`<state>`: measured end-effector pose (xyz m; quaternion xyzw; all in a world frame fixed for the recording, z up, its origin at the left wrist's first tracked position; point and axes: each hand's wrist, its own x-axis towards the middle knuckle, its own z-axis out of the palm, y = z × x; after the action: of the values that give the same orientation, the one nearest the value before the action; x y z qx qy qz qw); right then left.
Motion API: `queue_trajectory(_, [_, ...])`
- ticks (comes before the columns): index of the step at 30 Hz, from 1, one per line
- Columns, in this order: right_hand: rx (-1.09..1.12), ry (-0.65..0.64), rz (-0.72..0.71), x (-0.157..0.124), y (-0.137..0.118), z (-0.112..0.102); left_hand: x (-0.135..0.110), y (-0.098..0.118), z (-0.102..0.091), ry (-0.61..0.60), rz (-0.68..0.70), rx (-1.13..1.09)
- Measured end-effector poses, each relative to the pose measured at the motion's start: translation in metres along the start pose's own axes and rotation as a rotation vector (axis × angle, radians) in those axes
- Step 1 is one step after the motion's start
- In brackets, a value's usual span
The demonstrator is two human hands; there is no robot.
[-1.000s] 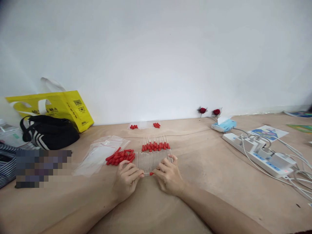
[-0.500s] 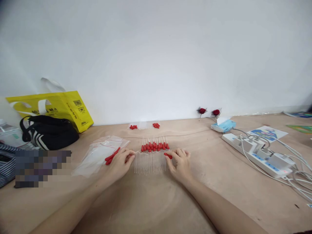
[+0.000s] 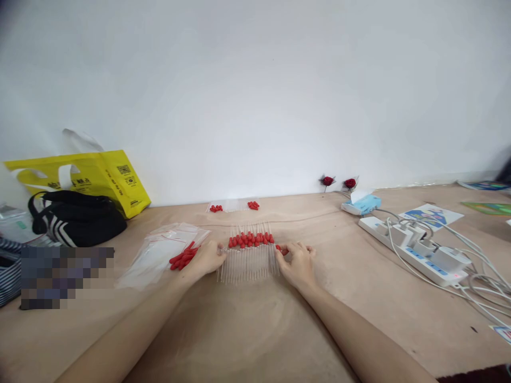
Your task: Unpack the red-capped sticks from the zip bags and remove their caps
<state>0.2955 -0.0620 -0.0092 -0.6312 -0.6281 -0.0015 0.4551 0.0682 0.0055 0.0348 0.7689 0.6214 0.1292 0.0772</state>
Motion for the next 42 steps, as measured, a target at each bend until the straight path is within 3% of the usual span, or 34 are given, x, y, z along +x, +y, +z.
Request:
queue_trajectory(6, [0.031,-0.015,-0.037,-0.003,-0.003,0.0,-0.01,0.002,0.001,0.089,0.086,-0.058])
queue_trajectory(10, [0.151,-0.091,-0.119,-0.011,-0.017,0.006,-0.034,0.014,0.012,0.152,0.37,-0.292])
queue_trajectory(13, [0.288,-0.153,-0.074,-0.017,-0.029,0.014,-0.049,0.026,0.022,0.163,0.536,-0.47])
queue_trajectory(18, [0.459,-0.238,-0.009,-0.021,-0.036,0.022,-0.058,0.035,0.026,0.161,0.567,-0.517])
queue_trajectory(22, [0.319,-0.162,-0.079,-0.019,-0.03,0.016,-0.046,0.012,0.002,0.244,0.442,-0.444])
queue_trajectory(25, [0.204,-0.093,-0.053,-0.012,-0.02,0.013,-0.025,-0.026,-0.028,0.296,0.093,-0.293])
queue_trajectory(28, [0.137,-0.079,0.104,0.005,-0.008,0.015,-0.005,-0.063,-0.05,0.233,-0.118,-0.044])
queue_trajectory(33, [-0.068,-0.254,0.462,0.042,0.01,0.025,0.009,-0.088,-0.046,0.158,-0.175,0.009])
queue_trajectory(38, [-0.126,-0.353,0.54,0.068,0.019,0.038,0.008,-0.091,-0.034,0.133,-0.189,0.02])
queue_trajectory(42, [-0.167,-0.435,0.581,0.083,0.015,0.05,0.005,-0.094,-0.036,0.19,-0.177,0.039])
